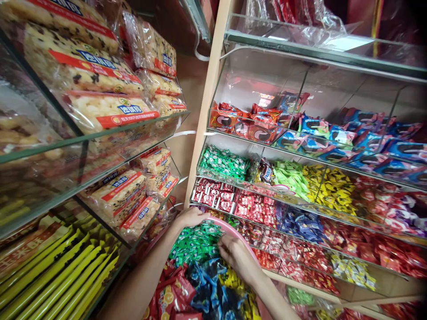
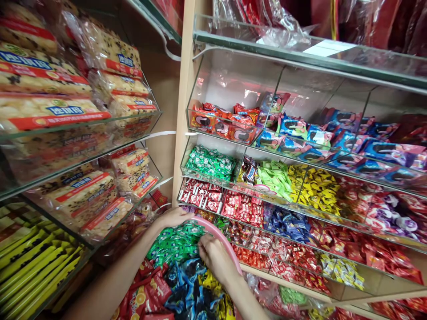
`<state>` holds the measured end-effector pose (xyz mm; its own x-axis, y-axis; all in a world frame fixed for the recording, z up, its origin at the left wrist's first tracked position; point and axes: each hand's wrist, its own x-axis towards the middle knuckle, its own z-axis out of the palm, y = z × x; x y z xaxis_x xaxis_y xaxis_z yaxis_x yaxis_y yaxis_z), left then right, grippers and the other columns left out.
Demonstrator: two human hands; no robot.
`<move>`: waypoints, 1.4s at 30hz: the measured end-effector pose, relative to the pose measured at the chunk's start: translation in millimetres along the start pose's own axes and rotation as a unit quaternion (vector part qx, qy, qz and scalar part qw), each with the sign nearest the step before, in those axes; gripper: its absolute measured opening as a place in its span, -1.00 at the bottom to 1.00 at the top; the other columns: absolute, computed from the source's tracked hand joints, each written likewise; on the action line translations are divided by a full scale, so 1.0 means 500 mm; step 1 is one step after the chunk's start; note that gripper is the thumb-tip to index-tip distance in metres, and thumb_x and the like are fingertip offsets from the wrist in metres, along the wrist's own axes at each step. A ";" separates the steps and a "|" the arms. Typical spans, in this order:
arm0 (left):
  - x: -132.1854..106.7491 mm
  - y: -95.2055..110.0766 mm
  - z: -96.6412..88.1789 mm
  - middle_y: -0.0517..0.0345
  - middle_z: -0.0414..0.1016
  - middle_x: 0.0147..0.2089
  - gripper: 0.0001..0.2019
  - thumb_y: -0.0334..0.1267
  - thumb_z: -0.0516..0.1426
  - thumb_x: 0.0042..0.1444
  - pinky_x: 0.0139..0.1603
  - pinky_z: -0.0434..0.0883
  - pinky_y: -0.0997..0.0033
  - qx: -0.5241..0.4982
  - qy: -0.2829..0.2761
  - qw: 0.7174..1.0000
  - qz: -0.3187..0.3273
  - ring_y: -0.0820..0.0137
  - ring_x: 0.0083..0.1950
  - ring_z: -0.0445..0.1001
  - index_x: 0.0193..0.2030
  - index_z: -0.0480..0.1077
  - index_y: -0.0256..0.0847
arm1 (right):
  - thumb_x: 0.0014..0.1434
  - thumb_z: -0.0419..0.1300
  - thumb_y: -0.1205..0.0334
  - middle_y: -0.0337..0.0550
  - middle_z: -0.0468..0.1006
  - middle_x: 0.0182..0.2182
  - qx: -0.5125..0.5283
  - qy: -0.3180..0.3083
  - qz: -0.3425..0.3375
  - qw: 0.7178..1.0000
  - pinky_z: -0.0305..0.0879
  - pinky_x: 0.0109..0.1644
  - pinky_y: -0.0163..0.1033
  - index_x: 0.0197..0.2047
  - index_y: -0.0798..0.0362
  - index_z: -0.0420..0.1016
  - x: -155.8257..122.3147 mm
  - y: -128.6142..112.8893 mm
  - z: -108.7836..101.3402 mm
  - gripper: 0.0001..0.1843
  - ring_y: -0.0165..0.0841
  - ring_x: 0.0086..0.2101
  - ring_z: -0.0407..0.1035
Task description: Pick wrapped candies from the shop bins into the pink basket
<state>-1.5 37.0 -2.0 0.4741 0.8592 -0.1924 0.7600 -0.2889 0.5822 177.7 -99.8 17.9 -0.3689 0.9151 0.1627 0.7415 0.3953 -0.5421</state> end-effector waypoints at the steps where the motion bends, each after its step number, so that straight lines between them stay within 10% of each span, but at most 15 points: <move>1: 0.001 -0.001 0.001 0.21 0.32 -0.60 -0.36 0.34 -0.17 -0.09 -0.52 0.09 0.53 0.000 0.001 1.000 -0.001 0.41 -0.48 0.31 -0.63 0.36 -0.20 | 0.15 -0.10 0.40 -0.22 0.34 -0.49 -0.003 -0.002 0.000 1.000 0.13 -0.36 -0.32 -0.45 0.05 0.24 0.001 0.000 0.001 -0.81 -0.41 -0.45 0.24; 14: -0.003 0.004 -0.003 0.22 0.29 -0.63 -0.34 0.33 -0.22 -0.04 -0.52 0.09 0.52 0.009 -0.004 1.000 0.009 0.43 -0.51 0.29 -0.61 0.37 -0.21 | 0.19 -0.02 0.26 -0.13 0.40 -0.37 -0.037 -0.011 -0.023 0.999 0.21 -0.28 -0.27 -0.33 0.06 0.33 0.019 -0.003 -0.006 -0.86 -0.34 -0.33 0.31; 22: 0.003 -0.003 0.001 0.22 0.27 -0.65 -0.34 0.35 -0.20 -0.07 -0.55 0.06 0.52 0.000 -0.001 1.000 0.007 0.45 -0.56 0.28 -0.63 0.35 -0.21 | 0.21 -0.05 0.26 -0.14 0.43 -0.40 -0.069 0.176 -0.059 0.980 0.21 -0.28 -0.30 -0.34 0.06 0.37 0.153 -0.031 -0.163 -0.80 -0.38 -0.38 0.31; 28: 0.002 0.000 0.001 0.24 0.23 -0.67 -0.36 0.33 -0.20 -0.05 -0.54 0.07 0.52 0.007 -0.002 1.000 0.015 0.46 -0.56 0.25 -0.66 0.30 -0.21 | 0.04 0.04 0.44 -0.12 0.42 -0.30 -0.143 0.238 0.024 0.960 0.19 -0.24 -0.30 -0.21 0.07 0.42 0.310 0.046 -0.260 -0.75 -0.37 -0.35 0.31; 34: 0.007 -0.003 0.005 0.24 0.25 -0.65 -0.37 0.32 -0.19 -0.05 -0.52 0.06 0.52 0.011 0.006 1.000 0.010 0.46 -0.56 0.25 -0.66 0.30 -0.21 | -0.22 0.16 0.55 -0.11 0.29 -0.31 -0.161 0.196 0.128 0.959 0.20 -0.26 -0.32 -0.18 0.10 0.49 0.374 0.120 -0.260 -0.55 -0.38 -0.38 0.30; 42: -0.001 0.009 -0.004 0.23 0.27 -0.64 -0.37 0.31 -0.19 -0.04 -0.53 0.07 0.53 0.012 0.000 1.000 0.018 0.45 -0.54 0.27 -0.64 0.32 -0.21 | -0.04 0.14 0.37 -0.13 0.24 -0.27 -0.133 0.236 0.114 0.956 0.22 -0.17 -0.26 -0.17 0.11 0.46 0.364 0.130 -0.244 -0.70 -0.41 -0.36 0.27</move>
<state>0.7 36.0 2.5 0.5015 0.8480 -0.1714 0.7525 -0.3298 0.5700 227.1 102.1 112.6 0.0667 0.8892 0.4526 0.9117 0.1300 -0.3897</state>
